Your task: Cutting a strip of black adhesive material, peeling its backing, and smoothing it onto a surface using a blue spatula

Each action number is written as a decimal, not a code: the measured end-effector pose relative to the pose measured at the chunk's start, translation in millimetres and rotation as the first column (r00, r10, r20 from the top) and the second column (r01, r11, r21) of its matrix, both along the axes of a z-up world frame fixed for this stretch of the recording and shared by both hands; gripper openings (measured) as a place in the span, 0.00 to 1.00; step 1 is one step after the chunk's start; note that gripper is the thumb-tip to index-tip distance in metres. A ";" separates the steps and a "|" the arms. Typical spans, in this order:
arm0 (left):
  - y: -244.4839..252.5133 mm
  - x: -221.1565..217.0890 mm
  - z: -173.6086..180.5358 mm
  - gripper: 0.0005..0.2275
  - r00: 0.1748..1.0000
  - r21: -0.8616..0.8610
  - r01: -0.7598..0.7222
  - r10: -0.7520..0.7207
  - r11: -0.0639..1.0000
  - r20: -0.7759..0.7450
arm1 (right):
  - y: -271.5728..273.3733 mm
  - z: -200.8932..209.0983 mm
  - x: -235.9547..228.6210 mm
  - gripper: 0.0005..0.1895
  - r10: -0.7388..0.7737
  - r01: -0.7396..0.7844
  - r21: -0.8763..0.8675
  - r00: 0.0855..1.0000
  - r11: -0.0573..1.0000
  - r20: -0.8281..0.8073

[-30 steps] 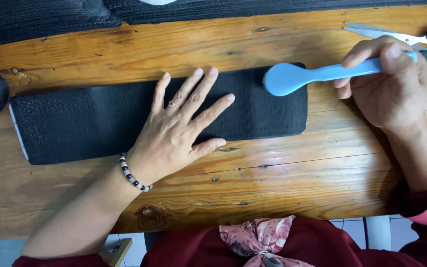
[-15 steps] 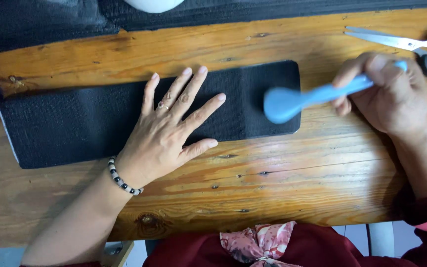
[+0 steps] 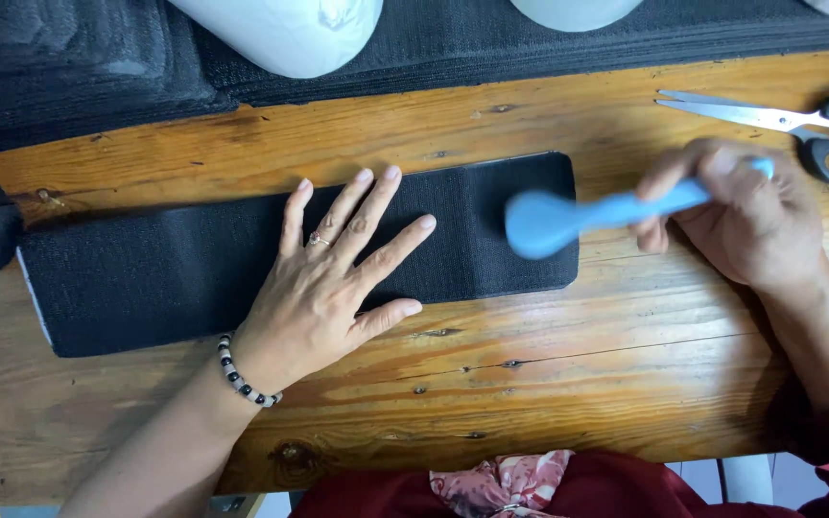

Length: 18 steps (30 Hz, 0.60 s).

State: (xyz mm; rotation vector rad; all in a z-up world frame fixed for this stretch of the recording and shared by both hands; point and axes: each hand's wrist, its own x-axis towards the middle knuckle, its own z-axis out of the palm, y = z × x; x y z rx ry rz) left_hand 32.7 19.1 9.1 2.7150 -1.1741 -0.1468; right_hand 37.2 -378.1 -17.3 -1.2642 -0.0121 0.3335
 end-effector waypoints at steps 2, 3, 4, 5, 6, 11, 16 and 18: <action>-0.3 0.2 -0.2 0.32 1.000 0.000 -0.005 0.005 1.000 -0.012 | -4.4 1.3 -1.4 0.23 0.136 -0.137 -0.063 0.991 0.989 -0.013; -0.5 0.3 0.3 0.32 1.000 0.001 -0.005 0.005 1.000 -0.003 | -5.6 -1.3 -2.6 0.23 0.135 -0.135 -0.064 0.991 0.989 -0.004; -0.6 0.2 0.7 0.32 1.000 -0.007 -0.004 0.004 1.000 0.008 | -6.6 -4.1 -3.7 0.23 0.113 -0.113 -0.042 0.994 0.993 -0.004; -0.6 0.3 0.8 0.33 1.000 -0.014 -0.003 0.004 1.000 0.019 | -7.6 -7.0 -4.6 0.23 0.090 -0.090 -0.019 0.996 0.996 -0.004; -0.6 0.4 1.3 0.33 1.000 -0.014 -0.004 0.004 1.000 0.025 | -4.1 -3.6 -3.7 0.23 0.090 -0.090 -0.019 0.996 0.996 0.002; -0.2 0.6 0.0 0.34 0.999 -0.021 -0.002 0.003 1.000 0.036 | 3.4 3.8 0.5 0.21 0.009 -0.012 0.060 0.999 0.998 0.051; -0.3 1.5 1.4 0.33 1.000 -0.033 -0.008 0.008 0.999 0.008 | -4.0 -3.1 -5.1 0.22 0.080 -0.080 0.019 0.997 0.997 0.025; -1.0 3.7 1.8 0.34 1.000 -0.042 -0.007 0.007 0.999 0.002 | -5.3 -2.5 -4.1 0.23 0.095 -0.095 -0.016 0.995 0.995 0.019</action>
